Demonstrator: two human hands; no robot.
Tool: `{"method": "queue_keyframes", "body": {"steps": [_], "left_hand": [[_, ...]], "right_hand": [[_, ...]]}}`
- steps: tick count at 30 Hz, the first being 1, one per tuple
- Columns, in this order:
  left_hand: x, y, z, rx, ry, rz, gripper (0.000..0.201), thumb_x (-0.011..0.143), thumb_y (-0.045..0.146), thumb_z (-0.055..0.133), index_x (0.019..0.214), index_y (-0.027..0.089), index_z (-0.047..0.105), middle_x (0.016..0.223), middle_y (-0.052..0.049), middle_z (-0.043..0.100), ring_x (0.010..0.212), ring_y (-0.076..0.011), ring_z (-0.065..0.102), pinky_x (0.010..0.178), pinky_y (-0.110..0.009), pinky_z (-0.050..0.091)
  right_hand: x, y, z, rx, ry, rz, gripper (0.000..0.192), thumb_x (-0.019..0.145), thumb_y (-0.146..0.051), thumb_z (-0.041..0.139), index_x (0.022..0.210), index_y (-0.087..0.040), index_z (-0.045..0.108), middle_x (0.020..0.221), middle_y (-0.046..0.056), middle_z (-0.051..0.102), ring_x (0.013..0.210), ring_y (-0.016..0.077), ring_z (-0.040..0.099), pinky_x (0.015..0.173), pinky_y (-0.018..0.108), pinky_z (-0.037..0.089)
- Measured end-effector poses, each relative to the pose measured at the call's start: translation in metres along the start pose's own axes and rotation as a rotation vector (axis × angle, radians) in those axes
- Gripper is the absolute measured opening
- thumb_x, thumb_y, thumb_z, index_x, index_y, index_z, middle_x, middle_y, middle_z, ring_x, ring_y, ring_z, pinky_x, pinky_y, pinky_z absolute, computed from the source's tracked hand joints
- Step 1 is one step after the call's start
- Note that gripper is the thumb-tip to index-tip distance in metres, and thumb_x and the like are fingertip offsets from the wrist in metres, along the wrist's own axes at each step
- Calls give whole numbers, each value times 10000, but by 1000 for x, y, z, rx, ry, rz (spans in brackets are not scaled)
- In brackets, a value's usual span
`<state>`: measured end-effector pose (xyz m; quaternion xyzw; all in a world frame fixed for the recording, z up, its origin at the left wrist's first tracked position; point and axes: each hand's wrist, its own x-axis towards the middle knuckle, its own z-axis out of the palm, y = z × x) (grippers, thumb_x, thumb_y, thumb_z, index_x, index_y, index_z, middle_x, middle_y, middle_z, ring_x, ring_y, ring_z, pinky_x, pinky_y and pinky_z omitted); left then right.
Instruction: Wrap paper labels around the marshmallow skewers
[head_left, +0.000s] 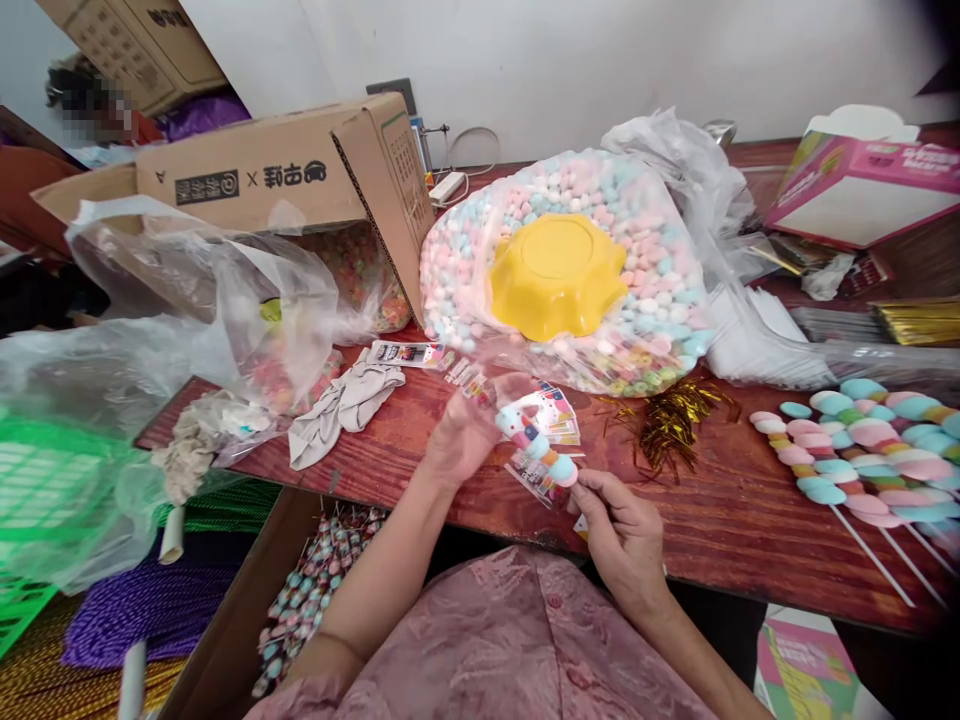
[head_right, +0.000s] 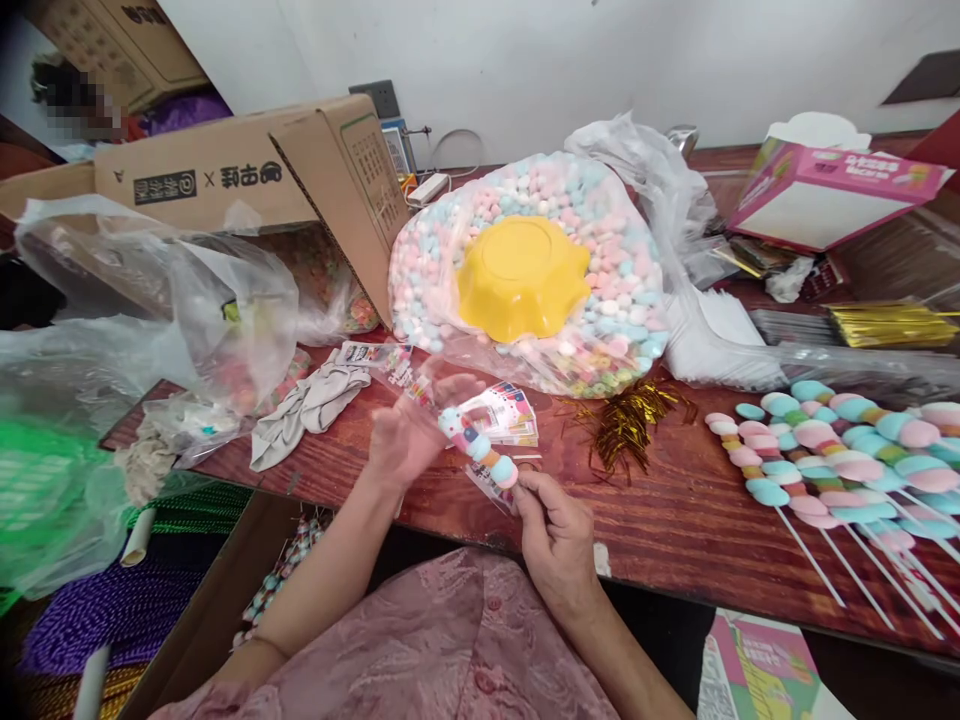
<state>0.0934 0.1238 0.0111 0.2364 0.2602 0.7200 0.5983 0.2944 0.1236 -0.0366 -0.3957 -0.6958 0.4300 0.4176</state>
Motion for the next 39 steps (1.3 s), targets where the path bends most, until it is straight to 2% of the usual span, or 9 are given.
{"method": "queue_keyframes", "body": {"steps": [6, 12, 14, 19, 21, 26, 31, 35, 39], "left_hand": [[15, 11, 7, 6, 67, -40, 218, 783, 371, 741, 842, 177, 664, 652, 5, 601, 966, -290, 708, 950, -479, 518], [9, -10, 12, 62, 127, -20, 227, 811, 293, 727, 711, 160, 572, 606, 47, 503, 739, -174, 689, 901, -371, 540], [8, -14, 11, 79, 145, -43, 239, 803, 298, 737, 715, 160, 563, 601, 52, 502, 670, -151, 663, 878, -353, 542], [6, -21, 6, -16, 274, -95, 273, 810, 312, 733, 703, 170, 526, 607, 63, 509, 602, -116, 608, 864, -356, 540], [4, -23, 6, -79, 278, -62, 272, 811, 312, 735, 714, 178, 519, 627, 63, 519, 624, -116, 607, 881, -365, 534], [-3, -30, 11, -112, 200, -8, 306, 768, 322, 777, 740, 199, 499, 613, 76, 497, 590, -114, 573, 919, -402, 526], [-7, -40, 15, -64, 153, -29, 380, 742, 312, 806, 692, 194, 448, 586, 94, 475, 485, -80, 514, 907, -397, 534], [-10, -34, 8, -84, 102, -78, 400, 669, 460, 842, 783, 192, 569, 722, 31, 613, 718, -173, 668, 910, -418, 529], [-6, -12, -4, -10, 10, -177, 688, 538, 679, 819, 990, 180, 675, 825, -79, 711, 1023, -359, 678, 898, -487, 518]], "right_hand": [[1, 1, 3, 44, 1, 58, 200, 909, -315, 551, 834, -189, 686, 636, -13, 607, 583, 120, 546, 568, 224, 423], [2, 4, 4, 241, -119, 222, 253, 918, -358, 562, 772, -173, 655, 582, -21, 557, 555, 111, 489, 553, 223, 391], [0, 6, 5, 181, -115, 150, 239, 931, -324, 542, 786, -176, 661, 594, -13, 579, 560, 117, 515, 557, 229, 406], [1, 8, 5, -206, 12, -263, 192, 893, -213, 553, 985, -179, 718, 810, 61, 723, 680, 162, 639, 666, 282, 471], [6, 9, 3, -186, -39, -160, 192, 910, -232, 524, 944, -181, 706, 729, 35, 694, 615, 144, 606, 615, 266, 449], [15, 4, 3, 204, -298, 257, 338, 919, -378, 515, 645, -185, 555, 527, -21, 547, 496, 104, 459, 512, 230, 361], [12, -10, 10, 193, -303, 217, 361, 925, -381, 498, 623, -185, 527, 559, -16, 546, 532, 102, 458, 554, 236, 359], [12, -11, 5, 144, -199, 181, 294, 899, -370, 524, 672, -185, 554, 565, -26, 527, 531, 102, 452, 545, 238, 338], [17, 0, -3, 348, -288, 359, 323, 868, -428, 556, 653, -186, 542, 473, -47, 477, 453, 86, 350, 489, 236, 278]]}}
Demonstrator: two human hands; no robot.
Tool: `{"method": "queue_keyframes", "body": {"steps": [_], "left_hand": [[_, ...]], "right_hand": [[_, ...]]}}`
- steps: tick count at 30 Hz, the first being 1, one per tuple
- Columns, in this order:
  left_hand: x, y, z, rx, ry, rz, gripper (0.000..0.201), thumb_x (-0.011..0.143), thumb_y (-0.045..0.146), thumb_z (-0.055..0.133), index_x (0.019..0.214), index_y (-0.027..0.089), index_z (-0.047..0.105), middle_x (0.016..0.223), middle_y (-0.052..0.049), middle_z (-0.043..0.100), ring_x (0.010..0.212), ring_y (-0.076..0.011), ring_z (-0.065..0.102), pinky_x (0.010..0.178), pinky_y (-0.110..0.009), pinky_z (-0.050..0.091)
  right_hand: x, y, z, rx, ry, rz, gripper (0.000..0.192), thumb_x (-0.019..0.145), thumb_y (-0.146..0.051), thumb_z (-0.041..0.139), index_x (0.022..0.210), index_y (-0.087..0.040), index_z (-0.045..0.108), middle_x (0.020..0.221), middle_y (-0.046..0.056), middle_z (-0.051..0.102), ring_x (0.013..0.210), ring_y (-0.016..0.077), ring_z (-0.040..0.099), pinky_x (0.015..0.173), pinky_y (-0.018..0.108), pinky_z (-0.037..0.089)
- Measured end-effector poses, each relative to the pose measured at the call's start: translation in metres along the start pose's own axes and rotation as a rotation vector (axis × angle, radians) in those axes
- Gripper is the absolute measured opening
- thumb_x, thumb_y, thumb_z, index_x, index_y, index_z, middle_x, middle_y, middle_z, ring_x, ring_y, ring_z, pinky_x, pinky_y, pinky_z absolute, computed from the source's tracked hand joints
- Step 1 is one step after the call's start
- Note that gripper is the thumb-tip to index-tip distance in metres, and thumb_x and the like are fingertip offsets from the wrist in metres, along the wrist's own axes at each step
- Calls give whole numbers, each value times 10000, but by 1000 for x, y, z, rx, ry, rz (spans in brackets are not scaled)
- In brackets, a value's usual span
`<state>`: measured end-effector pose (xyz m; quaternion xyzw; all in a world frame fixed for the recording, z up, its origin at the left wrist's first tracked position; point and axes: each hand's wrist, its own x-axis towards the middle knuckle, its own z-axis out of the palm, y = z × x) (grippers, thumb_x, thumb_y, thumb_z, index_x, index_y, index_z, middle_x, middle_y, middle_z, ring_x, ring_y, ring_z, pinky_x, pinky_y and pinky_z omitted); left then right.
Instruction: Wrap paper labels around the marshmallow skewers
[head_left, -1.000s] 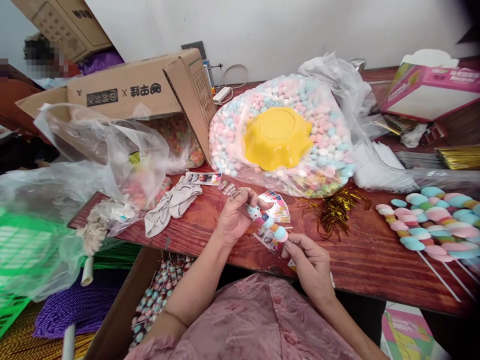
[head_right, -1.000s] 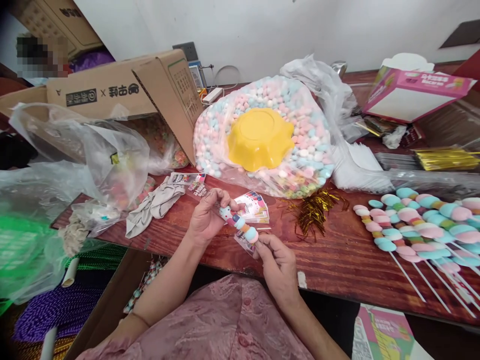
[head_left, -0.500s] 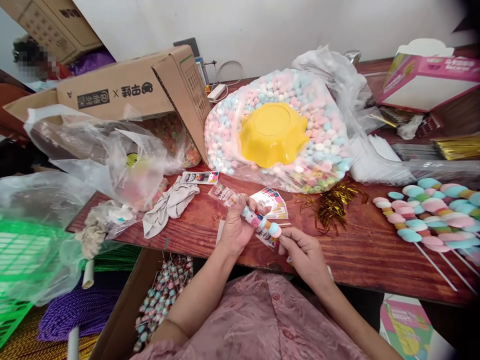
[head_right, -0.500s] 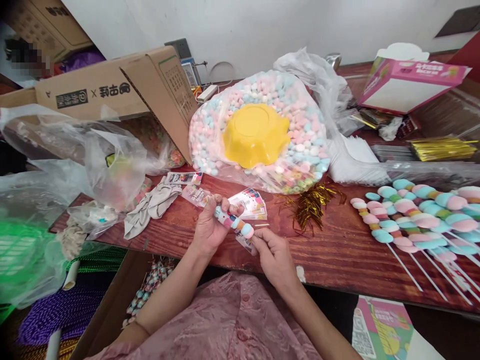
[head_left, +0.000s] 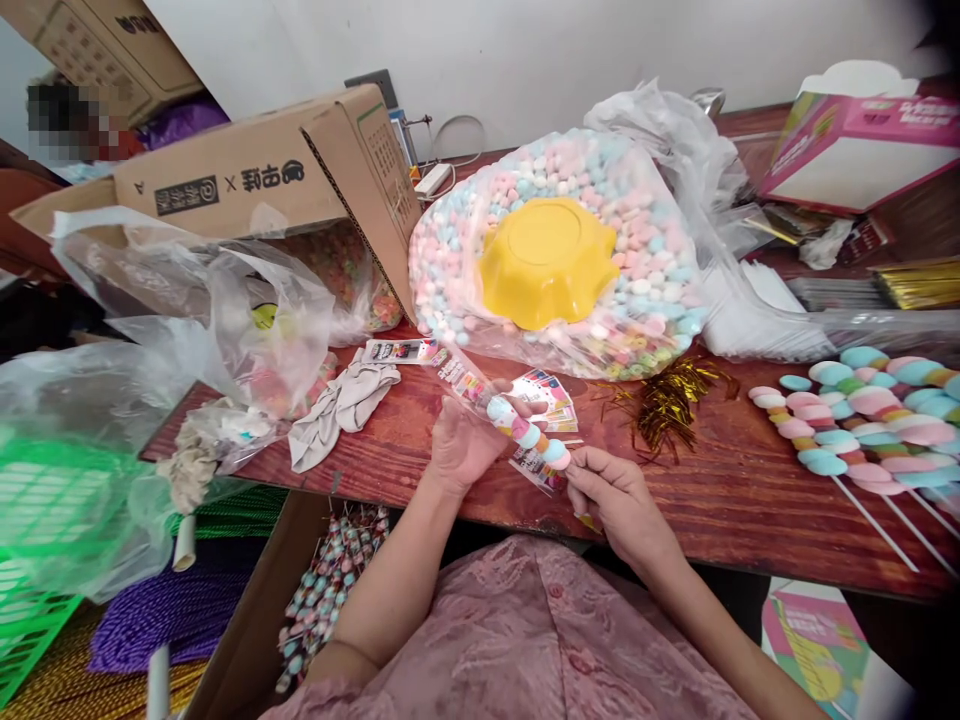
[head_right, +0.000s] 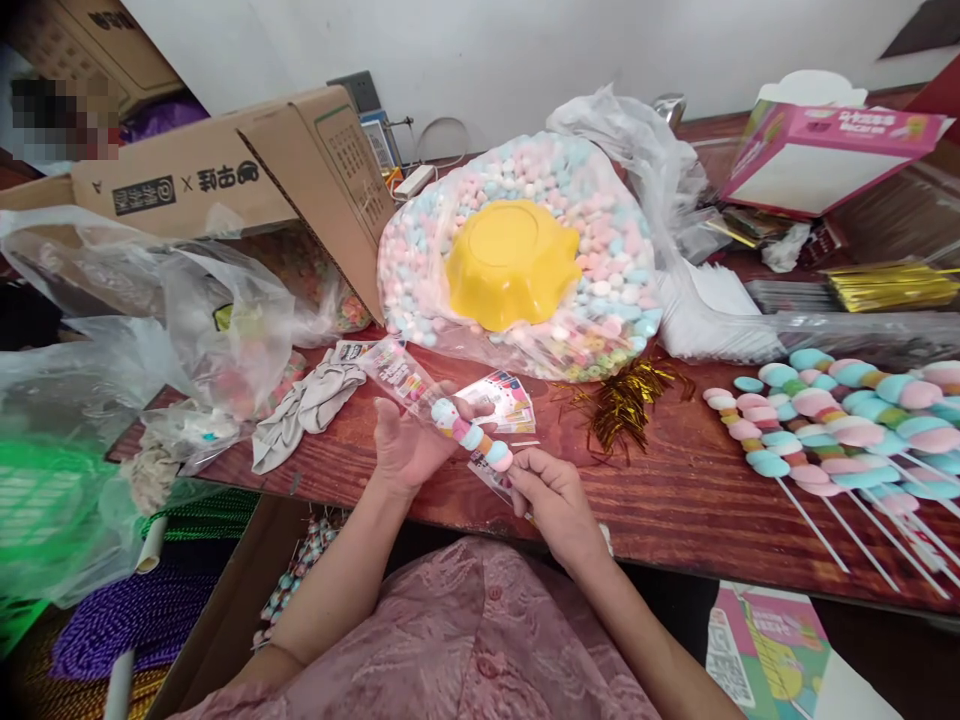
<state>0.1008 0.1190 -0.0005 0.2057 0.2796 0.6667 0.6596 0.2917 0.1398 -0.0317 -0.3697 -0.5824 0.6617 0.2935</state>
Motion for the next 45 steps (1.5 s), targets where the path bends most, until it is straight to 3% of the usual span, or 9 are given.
{"method": "queue_keyframes", "body": {"steps": [3, 7, 12, 17, 21, 27, 31, 42, 45], "left_hand": [[5, 9, -5, 81, 8, -67, 628, 634, 624, 796, 1085, 204, 681, 620, -26, 667, 1023, -369, 694, 886, -496, 521], [11, 0, -1, 95, 153, 4, 428, 746, 565, 746, 686, 152, 653, 558, -33, 647, 928, -319, 727, 882, -447, 541], [15, -9, 4, -22, 319, -45, 542, 784, 649, 660, 593, 148, 583, 601, -62, 681, 815, -291, 741, 834, -451, 569], [16, -3, 1, -21, 300, -134, 591, 827, 675, 583, 591, 133, 590, 587, -75, 677, 742, -285, 743, 782, -440, 582], [14, -6, 7, -29, 273, -87, 539, 794, 651, 647, 642, 138, 588, 613, -55, 681, 734, -270, 739, 800, -438, 579], [9, -20, 15, -46, 134, -47, 501, 721, 624, 739, 709, 151, 572, 637, -44, 682, 725, -258, 731, 734, -381, 582], [7, -24, 16, -41, 48, -23, 512, 689, 623, 766, 722, 156, 557, 660, -38, 688, 741, -257, 733, 732, -362, 575], [9, 9, -1, -172, 174, 120, 369, 737, 491, 776, 891, 191, 628, 689, -9, 686, 829, -275, 729, 897, -529, 530], [9, 10, -1, -153, 167, 169, 388, 713, 511, 789, 761, 184, 586, 640, 4, 656, 773, -257, 722, 876, -510, 541]], "right_hand": [[1, 4, -2, 42, -47, 39, 349, 851, -443, 582, 624, -185, 522, 461, -47, 466, 448, 81, 335, 481, 233, 268], [-4, 5, 6, -70, 115, -76, 338, 898, -409, 548, 646, -184, 541, 524, -35, 499, 481, 89, 404, 488, 228, 321], [-10, 9, 5, -485, 352, -448, 179, 945, -252, 503, 925, -192, 671, 648, -16, 624, 534, 108, 544, 533, 229, 417], [-4, 18, -10, -845, 400, -783, 181, 916, -127, 516, 990, -180, 673, 770, 36, 710, 640, 145, 643, 612, 257, 460], [-3, 17, -5, -789, 298, -667, 183, 939, -156, 490, 995, -181, 662, 767, 30, 694, 634, 140, 627, 618, 255, 455], [-3, 4, 16, -313, 84, -231, 284, 963, -348, 485, 767, -183, 607, 619, -6, 596, 557, 111, 515, 548, 231, 392], [11, -3, 27, -37, 45, -105, 306, 914, -446, 543, 811, -167, 616, 580, -16, 558, 481, 92, 405, 485, 229, 327], [5, 0, 14, -513, 70, -329, 262, 943, -323, 504, 783, -186, 660, 603, -20, 547, 551, 109, 506, 551, 231, 376], [4, 1, 17, -580, 112, -392, 213, 941, -278, 505, 832, -185, 662, 629, -22, 577, 555, 105, 524, 555, 224, 384]]}}
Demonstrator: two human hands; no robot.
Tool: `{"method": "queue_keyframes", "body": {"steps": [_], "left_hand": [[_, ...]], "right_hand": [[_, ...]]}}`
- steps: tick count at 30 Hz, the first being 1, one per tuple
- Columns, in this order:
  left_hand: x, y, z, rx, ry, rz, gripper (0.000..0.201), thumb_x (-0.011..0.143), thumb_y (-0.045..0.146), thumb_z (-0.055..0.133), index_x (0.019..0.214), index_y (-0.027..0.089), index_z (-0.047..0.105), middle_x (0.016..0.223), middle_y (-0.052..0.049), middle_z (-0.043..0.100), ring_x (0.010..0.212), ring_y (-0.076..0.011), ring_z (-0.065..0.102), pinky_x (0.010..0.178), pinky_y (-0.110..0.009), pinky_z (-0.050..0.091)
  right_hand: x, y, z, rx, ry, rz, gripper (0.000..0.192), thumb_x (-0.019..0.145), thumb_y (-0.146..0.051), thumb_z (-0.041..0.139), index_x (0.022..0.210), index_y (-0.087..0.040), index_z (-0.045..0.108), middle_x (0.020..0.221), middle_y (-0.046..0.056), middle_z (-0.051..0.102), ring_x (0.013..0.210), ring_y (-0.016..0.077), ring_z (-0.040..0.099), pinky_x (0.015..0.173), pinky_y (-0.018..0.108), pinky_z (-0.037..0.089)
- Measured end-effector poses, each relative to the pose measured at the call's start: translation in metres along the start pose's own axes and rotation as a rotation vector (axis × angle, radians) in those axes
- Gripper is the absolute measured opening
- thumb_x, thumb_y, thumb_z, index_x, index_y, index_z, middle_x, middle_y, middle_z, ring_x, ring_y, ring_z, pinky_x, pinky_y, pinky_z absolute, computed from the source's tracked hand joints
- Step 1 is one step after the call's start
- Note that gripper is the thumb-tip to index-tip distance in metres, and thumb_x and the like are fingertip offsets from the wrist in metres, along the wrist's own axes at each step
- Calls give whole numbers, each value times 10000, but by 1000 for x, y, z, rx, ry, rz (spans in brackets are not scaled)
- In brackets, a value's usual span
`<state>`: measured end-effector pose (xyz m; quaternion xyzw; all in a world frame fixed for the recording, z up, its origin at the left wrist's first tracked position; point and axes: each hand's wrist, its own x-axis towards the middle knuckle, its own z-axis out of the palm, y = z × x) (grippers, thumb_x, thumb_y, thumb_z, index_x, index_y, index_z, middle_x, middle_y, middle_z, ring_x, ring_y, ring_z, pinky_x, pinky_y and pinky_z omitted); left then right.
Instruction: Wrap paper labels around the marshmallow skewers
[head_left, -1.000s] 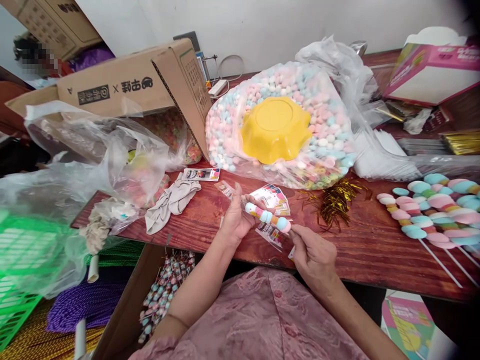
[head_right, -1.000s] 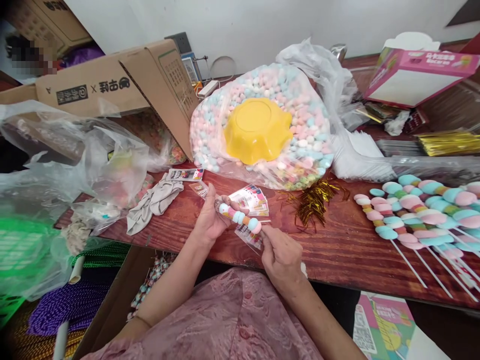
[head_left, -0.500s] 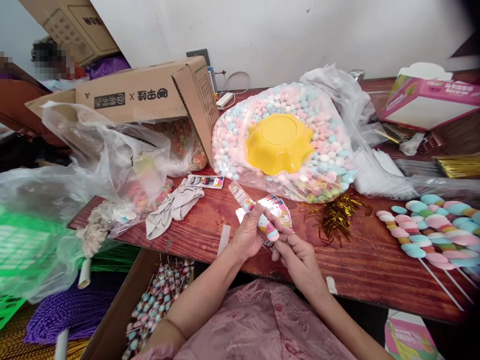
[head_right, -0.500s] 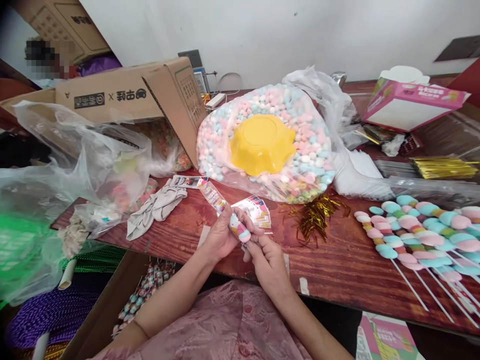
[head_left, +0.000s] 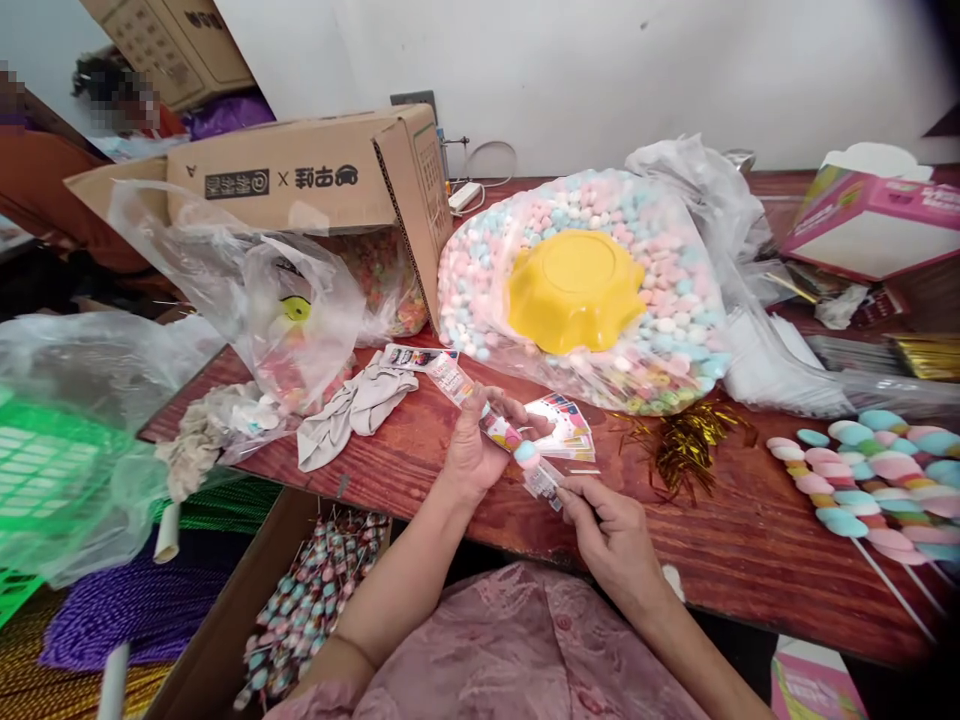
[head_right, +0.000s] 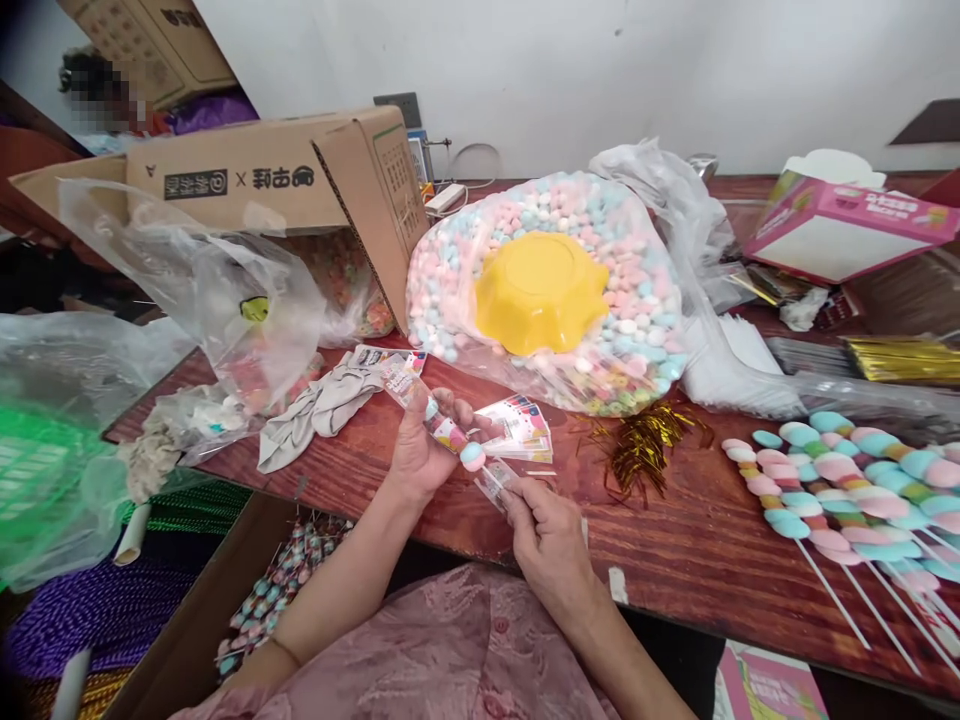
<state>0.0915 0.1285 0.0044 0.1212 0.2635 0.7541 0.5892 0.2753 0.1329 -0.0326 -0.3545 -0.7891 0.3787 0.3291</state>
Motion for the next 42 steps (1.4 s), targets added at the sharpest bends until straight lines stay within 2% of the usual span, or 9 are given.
{"method": "queue_keyframes", "body": {"steps": [9, 13, 16, 21, 29, 32, 35, 39, 42], "left_hand": [[-12, -12, 3, 121, -69, -47, 472, 707, 549, 783, 654, 174, 500, 609, -2, 622, 840, -263, 719, 856, -438, 554], [-10, -1, -6, 84, -132, -122, 524, 637, 588, 816, 895, 171, 631, 814, -68, 721, 933, -310, 715, 863, -480, 550], [-5, 8, -10, 55, -76, -76, 496, 706, 562, 781, 1023, 205, 642, 867, -67, 743, 925, -307, 722, 852, -500, 553], [0, 11, -7, 101, 85, -82, 400, 880, 540, 608, 724, 173, 567, 644, -23, 673, 785, -260, 736, 774, -434, 582], [2, 14, -8, 310, 158, -192, 463, 871, 575, 602, 704, 149, 529, 648, -26, 670, 501, -122, 611, 588, -291, 565], [2, 7, -6, 203, 125, -177, 468, 876, 589, 584, 708, 154, 541, 670, -38, 677, 641, -188, 691, 659, -341, 580], [0, -2, -4, 57, 124, -144, 478, 892, 606, 544, 707, 165, 545, 664, -24, 657, 751, -230, 716, 777, -428, 578], [-6, -9, 0, 4, 98, -109, 497, 865, 651, 544, 707, 180, 530, 610, 30, 564, 653, -179, 665, 849, -459, 557], [-11, -13, 1, 48, 88, -130, 466, 831, 632, 610, 721, 187, 529, 626, 43, 538, 608, -151, 624, 847, -448, 553]], "right_hand": [[11, -14, 4, -11, 10, -108, 223, 946, -200, 492, 747, -184, 591, 592, -39, 550, 518, 86, 511, 535, 200, 383], [12, -4, -8, -106, 46, -178, 186, 940, -178, 508, 787, -179, 614, 636, -27, 604, 547, 93, 555, 551, 204, 398], [11, 6, -14, -313, 123, -318, 155, 932, -140, 503, 849, -160, 632, 730, 14, 665, 623, 121, 610, 606, 232, 413], [11, 12, -15, -616, 190, -457, 199, 897, -64, 470, 811, -143, 631, 659, 29, 608, 606, 145, 566, 585, 274, 360], [19, 21, -34, -745, 189, -641, 215, 904, -82, 468, 776, -162, 621, 581, 4, 528, 571, 140, 465, 586, 286, 323], [12, 20, -25, -650, 130, -543, 238, 908, -86, 453, 747, -171, 606, 611, 17, 565, 570, 131, 491, 576, 276, 329], [1, 13, -8, -368, 47, -310, 210, 926, -121, 441, 840, -172, 626, 673, 22, 615, 578, 124, 535, 564, 251, 362], [-4, 1, 5, 7, -31, -14, 227, 935, -197, 466, 733, -197, 570, 563, -34, 519, 502, 103, 485, 519, 222, 365], [1, 1, 3, 47, -14, 12, 216, 919, -200, 481, 725, -194, 577, 579, -30, 543, 517, 104, 489, 528, 220, 369]]}}
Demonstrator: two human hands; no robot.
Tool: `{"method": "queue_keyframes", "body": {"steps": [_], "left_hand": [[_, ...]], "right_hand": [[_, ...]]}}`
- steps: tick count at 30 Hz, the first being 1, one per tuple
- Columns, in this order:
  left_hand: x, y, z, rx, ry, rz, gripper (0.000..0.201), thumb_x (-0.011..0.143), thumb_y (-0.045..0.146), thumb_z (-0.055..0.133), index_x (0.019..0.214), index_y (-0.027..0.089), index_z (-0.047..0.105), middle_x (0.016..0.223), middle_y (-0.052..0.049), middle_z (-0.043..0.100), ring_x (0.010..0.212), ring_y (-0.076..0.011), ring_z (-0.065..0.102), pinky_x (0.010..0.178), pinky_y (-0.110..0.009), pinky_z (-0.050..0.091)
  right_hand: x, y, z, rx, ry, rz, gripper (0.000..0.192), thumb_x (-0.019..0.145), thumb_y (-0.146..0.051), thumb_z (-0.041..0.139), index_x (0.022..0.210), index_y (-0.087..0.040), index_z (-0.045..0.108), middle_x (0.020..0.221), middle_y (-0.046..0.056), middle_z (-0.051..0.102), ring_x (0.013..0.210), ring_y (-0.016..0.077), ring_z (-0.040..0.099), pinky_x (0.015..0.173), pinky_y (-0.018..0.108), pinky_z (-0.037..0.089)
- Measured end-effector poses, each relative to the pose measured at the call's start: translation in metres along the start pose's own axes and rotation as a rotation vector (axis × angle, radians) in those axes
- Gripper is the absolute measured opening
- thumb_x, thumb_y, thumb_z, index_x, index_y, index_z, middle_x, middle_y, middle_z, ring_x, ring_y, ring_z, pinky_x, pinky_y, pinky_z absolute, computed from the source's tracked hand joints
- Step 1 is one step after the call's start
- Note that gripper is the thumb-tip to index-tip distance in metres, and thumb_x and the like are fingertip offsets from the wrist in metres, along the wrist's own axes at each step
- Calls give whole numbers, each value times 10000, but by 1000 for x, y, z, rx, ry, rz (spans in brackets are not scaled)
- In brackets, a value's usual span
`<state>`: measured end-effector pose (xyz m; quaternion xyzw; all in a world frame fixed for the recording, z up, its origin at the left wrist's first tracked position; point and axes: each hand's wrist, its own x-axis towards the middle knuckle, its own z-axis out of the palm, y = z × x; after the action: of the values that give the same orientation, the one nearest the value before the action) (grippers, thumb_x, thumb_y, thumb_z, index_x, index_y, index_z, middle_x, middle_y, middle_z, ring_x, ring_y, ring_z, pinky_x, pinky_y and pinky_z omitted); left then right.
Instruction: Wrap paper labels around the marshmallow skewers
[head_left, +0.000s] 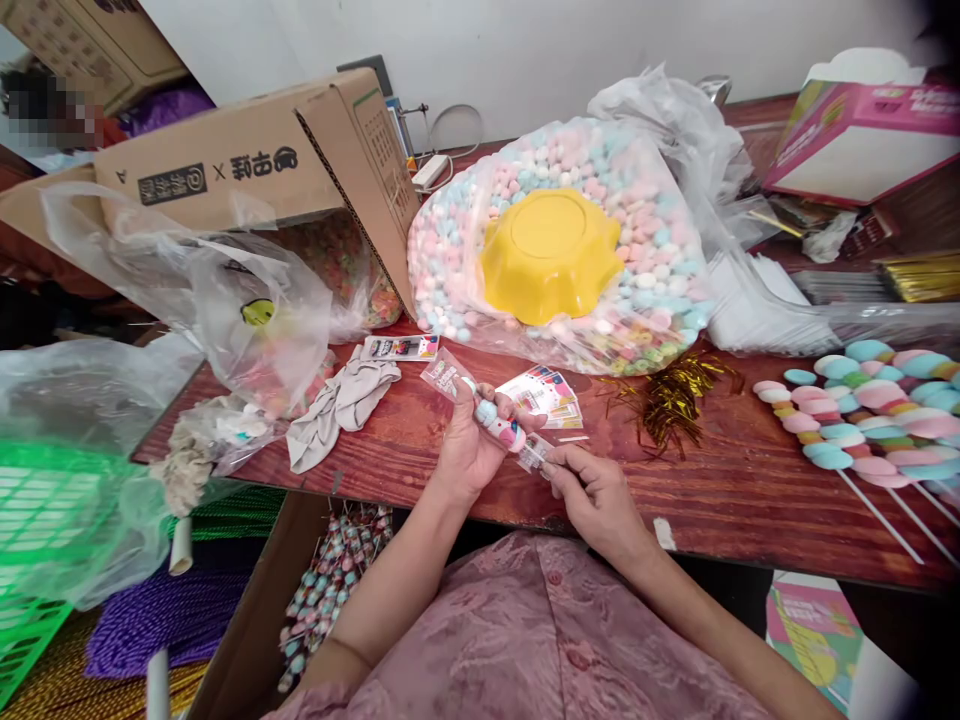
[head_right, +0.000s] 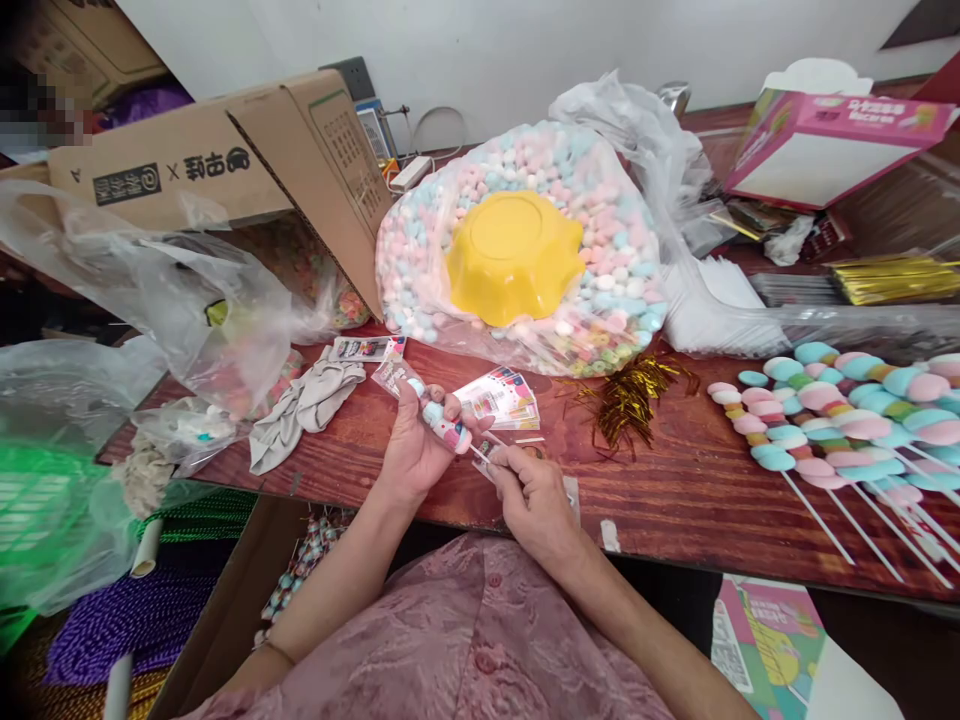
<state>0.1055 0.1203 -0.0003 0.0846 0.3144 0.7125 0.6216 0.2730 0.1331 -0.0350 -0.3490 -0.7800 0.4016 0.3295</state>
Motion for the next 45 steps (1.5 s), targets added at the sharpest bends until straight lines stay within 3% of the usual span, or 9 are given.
{"method": "queue_keyframes", "body": {"steps": [6, 10, 13, 15, 24, 29, 33, 38, 45], "left_hand": [[-6, -8, 1, -61, 12, -30, 368, 862, 525, 643, 749, 189, 546, 660, 46, 526, 667, -151, 632, 856, -427, 560], [-4, -7, 1, -131, 79, -12, 367, 900, 508, 600, 744, 180, 547, 670, 40, 548, 640, -131, 618, 855, -419, 570], [-4, -4, 0, -144, 148, 74, 327, 899, 450, 628, 734, 182, 540, 679, 43, 573, 637, -120, 620, 844, -395, 574], [-5, -2, 0, -113, 153, 141, 297, 874, 411, 673, 732, 186, 540, 679, 52, 577, 628, -110, 614, 822, -361, 574], [-6, 8, -8, -41, 126, 293, 265, 824, 329, 739, 690, 177, 568, 658, 55, 559, 592, -79, 576, 732, -267, 554], [-6, 23, -10, -88, 185, 340, 321, 829, 331, 738, 646, 179, 523, 622, 69, 519, 526, -63, 524, 659, -243, 537], [-9, 17, -8, -57, 164, 308, 281, 860, 330, 705, 682, 185, 542, 624, 70, 502, 504, -60, 495, 638, -238, 519], [-15, -2, -6, 11, 85, 229, 181, 863, 378, 699, 917, 229, 612, 641, 77, 474, 517, -72, 499, 632, -241, 499], [-15, -24, 1, -30, 14, 98, 213, 890, 406, 659, 874, 208, 582, 668, 71, 477, 549, -80, 527, 797, -310, 540]], "right_hand": [[8, 2, 0, -312, 76, -246, 223, 900, -139, 442, 760, -168, 613, 668, 44, 623, 600, 144, 543, 591, 266, 350], [4, -15, 12, -63, -18, -119, 229, 916, -161, 460, 709, -185, 555, 601, -13, 538, 564, 110, 475, 566, 240, 333], [0, -24, 20, 159, -124, -1, 255, 916, -195, 472, 661, -194, 479, 555, -50, 438, 522, 89, 388, 531, 226, 313], [-2, -25, 21, 193, -127, 17, 262, 912, -207, 473, 650, -195, 459, 552, -55, 415, 523, 87, 364, 532, 231, 305], [-11, -23, 14, -99, -17, -150, 214, 914, -142, 456, 733, -189, 560, 629, -10, 549, 588, 115, 472, 588, 261, 334], [-17, -24, 10, -184, 22, -258, 209, 915, -105, 447, 772, -188, 574, 641, 1, 580, 557, 114, 488, 578, 265, 336], [-17, -24, 11, -187, 33, -272, 207, 911, -92, 446, 784, -187, 579, 634, -2, 575, 549, 112, 491, 568, 265, 335], [-12, -22, 9, -212, 53, -284, 225, 923, -112, 434, 760, -191, 568, 615, -5, 546, 552, 117, 475, 567, 269, 330], [-3, -21, 15, -135, 61, -229, 246, 944, -141, 411, 747, -198, 547, 666, 17, 585, 593, 129, 505, 594, 270, 361]]}}
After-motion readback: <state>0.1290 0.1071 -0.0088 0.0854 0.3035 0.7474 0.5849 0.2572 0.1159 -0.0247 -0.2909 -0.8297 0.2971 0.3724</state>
